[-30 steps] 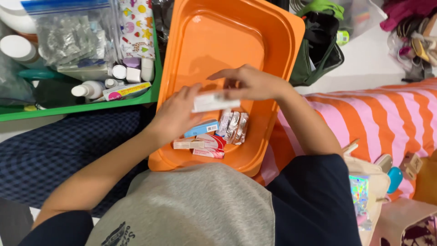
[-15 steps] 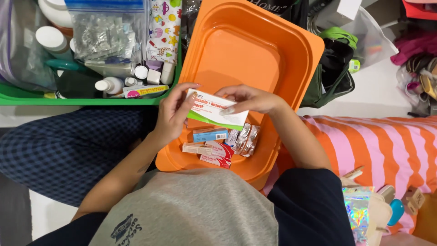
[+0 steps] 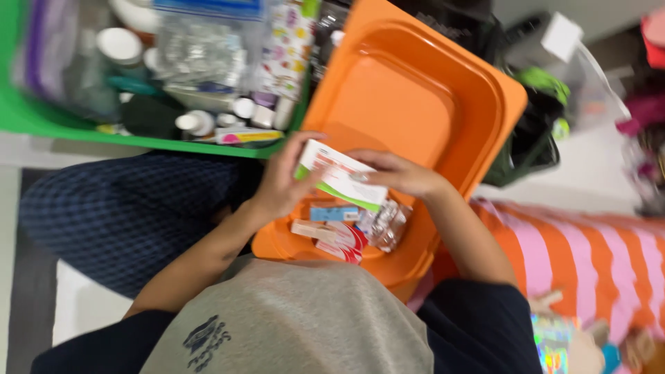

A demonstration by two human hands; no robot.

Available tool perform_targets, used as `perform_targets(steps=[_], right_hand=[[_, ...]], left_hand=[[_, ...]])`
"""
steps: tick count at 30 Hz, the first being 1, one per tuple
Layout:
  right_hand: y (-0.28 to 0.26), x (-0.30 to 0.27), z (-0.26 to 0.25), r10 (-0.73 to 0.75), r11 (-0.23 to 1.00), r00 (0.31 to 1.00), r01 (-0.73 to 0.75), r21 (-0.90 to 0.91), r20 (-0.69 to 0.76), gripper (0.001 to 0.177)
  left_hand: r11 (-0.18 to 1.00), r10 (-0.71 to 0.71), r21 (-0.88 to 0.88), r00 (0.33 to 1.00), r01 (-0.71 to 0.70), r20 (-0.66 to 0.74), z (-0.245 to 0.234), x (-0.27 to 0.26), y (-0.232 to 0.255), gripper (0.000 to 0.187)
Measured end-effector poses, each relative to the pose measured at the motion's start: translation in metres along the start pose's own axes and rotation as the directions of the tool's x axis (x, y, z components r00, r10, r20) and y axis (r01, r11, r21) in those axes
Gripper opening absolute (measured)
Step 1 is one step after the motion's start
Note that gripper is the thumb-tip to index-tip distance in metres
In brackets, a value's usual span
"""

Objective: The person sits on the floor and transfers various medical supplies, including pill bottles, boxes, and small pouches, from an orange bin into a green bin. They open a small green pouch, remove its contents, and place them into the green bin. The person continues sorting items, including blister packs and plastic bags, into the green bin.

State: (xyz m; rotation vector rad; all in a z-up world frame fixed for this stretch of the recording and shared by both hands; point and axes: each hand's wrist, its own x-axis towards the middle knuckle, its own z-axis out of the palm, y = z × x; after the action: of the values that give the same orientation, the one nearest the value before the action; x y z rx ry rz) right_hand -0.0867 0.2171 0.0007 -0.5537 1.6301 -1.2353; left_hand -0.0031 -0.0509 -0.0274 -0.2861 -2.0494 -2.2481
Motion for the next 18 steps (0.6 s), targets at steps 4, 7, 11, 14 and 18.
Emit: perform_targets(steps=[4,7,11,14,18], right_hand=[[0.003,0.002,0.007,0.006,1.0,1.0,-0.006,-0.012,0.011,0.063],[-0.004,0.006,0.022,0.241,0.952,0.97,-0.236,-0.193,0.002,0.09],[-0.018,0.018,0.042,-0.01,0.822,1.0,0.023,-0.568,0.026,0.087],[-0.006,0.026,0.043,0.007,0.769,1.0,-0.004,-0.639,0.002,0.09],[0.0,0.03,0.043,0.027,0.786,1.0,-0.024,-0.618,-0.005,0.086]], left_hand=[[0.995,0.07,0.075,0.997,-0.071,0.014,-0.051,-0.001,0.017,0.04],[0.95,0.097,0.305,0.992,-0.067,-0.084,-0.129,-0.002,0.033,0.034],[0.924,0.068,0.377,0.938,0.069,-0.339,-0.23,0.004,0.06,0.031],[0.812,-0.145,0.461,0.89,0.357,-0.433,-0.284,0.002,0.036,0.036],[0.501,-0.121,0.834,0.973,0.233,-0.199,-0.309,0.004,-0.028,0.038]])
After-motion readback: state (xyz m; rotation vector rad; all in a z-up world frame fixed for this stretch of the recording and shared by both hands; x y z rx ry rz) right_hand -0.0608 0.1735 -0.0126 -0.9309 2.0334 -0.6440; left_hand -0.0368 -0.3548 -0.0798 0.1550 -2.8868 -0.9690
